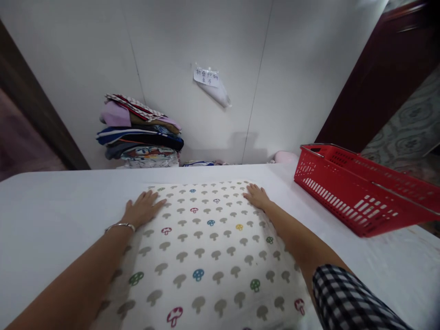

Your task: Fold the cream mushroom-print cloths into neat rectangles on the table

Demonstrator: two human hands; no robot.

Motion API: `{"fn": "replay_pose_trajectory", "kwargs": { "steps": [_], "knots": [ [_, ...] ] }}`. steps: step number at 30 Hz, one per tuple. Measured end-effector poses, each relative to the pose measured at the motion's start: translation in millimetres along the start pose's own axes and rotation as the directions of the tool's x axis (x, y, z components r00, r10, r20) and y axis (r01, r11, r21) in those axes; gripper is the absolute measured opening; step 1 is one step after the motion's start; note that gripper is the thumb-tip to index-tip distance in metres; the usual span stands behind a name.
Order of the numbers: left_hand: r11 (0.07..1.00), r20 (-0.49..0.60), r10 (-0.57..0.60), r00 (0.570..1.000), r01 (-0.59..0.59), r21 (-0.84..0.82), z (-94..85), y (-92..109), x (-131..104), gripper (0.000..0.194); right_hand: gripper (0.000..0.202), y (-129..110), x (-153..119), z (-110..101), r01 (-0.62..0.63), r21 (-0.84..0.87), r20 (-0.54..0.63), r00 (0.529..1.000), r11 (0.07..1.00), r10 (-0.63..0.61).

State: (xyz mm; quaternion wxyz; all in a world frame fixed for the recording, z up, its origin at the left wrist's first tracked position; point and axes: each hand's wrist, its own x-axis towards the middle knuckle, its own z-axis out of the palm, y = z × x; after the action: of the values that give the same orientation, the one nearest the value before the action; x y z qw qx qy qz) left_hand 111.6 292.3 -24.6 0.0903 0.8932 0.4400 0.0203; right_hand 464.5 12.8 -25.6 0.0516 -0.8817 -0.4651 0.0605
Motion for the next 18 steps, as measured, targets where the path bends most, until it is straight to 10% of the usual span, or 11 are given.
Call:
{"fn": "replay_pose_trajectory", "kwargs": {
  "steps": [7, 18],
  "knots": [
    [0.971, -0.007, 0.226, 0.974, -0.225, 0.081, 19.3, -6.2, -90.1, 0.053, 0.064, 20.7, -86.1, 13.8, 0.076, -0.019, -0.004, 0.997, 0.997, -0.076],
    [0.991, -0.058, 0.102, 0.993, -0.106, -0.085, -7.7, 11.1, -174.9, 0.066, 0.054, 49.1, -136.7, 4.5, -0.024, 0.151, -0.143, 0.989, 0.988, 0.046]
  ]
}}
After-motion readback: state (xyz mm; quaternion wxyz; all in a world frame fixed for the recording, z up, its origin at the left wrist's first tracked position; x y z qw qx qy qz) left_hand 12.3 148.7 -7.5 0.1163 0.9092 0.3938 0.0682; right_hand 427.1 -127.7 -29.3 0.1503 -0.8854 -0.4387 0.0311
